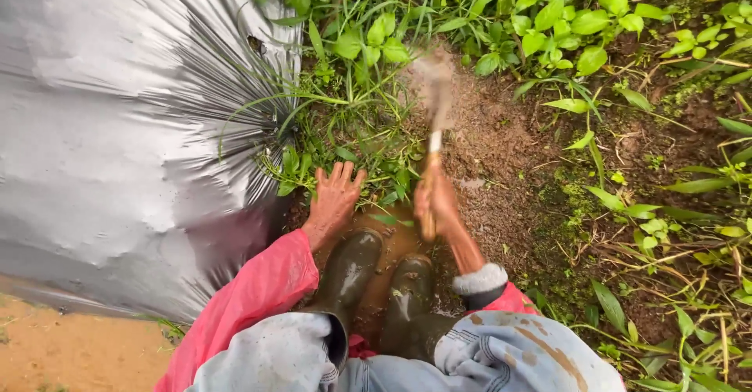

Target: Using a sickle to cut and clear weeds from a garden bed covered in plastic mulch.

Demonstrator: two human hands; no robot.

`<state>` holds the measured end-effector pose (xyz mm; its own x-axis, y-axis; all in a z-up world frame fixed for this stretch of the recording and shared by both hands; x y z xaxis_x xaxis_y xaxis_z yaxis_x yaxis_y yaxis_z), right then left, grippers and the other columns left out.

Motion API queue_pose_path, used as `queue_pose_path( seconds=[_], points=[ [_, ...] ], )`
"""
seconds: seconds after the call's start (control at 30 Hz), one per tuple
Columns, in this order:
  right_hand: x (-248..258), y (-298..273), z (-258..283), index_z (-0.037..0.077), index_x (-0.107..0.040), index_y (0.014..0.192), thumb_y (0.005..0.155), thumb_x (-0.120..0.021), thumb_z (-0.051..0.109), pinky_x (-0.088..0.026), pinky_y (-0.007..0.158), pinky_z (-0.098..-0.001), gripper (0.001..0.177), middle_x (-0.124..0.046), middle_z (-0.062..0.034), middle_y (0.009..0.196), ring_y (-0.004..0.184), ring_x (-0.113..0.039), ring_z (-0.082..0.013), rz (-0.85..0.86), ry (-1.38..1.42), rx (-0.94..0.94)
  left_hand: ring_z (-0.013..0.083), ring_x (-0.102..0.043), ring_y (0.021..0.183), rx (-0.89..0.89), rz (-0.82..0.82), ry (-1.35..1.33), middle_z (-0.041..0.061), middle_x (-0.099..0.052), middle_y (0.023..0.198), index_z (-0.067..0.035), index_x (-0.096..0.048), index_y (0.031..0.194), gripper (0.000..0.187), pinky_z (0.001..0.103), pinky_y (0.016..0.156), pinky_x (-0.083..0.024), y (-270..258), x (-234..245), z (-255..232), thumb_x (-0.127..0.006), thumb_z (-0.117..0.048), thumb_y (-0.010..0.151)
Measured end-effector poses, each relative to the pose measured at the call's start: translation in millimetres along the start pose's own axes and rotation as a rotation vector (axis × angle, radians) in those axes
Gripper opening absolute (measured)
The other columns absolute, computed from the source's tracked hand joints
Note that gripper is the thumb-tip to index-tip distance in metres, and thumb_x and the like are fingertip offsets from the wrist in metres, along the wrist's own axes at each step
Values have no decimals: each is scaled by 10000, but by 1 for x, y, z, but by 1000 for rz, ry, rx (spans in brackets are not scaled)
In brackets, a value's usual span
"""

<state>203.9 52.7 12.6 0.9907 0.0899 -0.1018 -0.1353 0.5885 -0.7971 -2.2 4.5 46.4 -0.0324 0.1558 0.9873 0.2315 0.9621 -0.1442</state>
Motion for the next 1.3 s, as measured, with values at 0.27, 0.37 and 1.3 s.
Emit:
queue_pose_path(
  seconds=[0.27,0.37,1.3],
  points=[
    [16,-15,-17,119,-501,886,1104,-296,534,-427,319,-238,512,-427,54,545,370,-422,-67,47,40,-31,292,-529,1070,-11,-31,-22,151,-557,1185,-131,-659,1237,645,479,818,-444,-2,-16,2,-885,-58,638],
    [3,-18,-8,134,-522,886,1113,-273,512,-458,312,-238,506,-492,35,535,360,-485,-94,57,-19,-4,300,-534,1063,-25,-53,7,166,-566,1181,-127,-647,1244,668,485,813,-441,-4,-17,0,-903,-73,629],
    [23,-17,-28,162,-484,878,1094,-270,607,-396,320,-207,539,-419,85,549,358,-411,-47,112,61,-37,232,-550,1111,-160,36,82,111,-612,1296,-231,-651,1370,603,451,890,-473,0,-40,10,-798,-136,793]
  ],
)
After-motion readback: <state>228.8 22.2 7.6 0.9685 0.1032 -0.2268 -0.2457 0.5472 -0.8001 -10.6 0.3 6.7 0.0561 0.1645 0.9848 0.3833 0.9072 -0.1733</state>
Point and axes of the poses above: each hand's wrist, its own y-axis towards the middle knuckle, its own x-axis out of the back of the hand, z = x × y, the point moved 5 cm from there along y, towards the middle knuckle
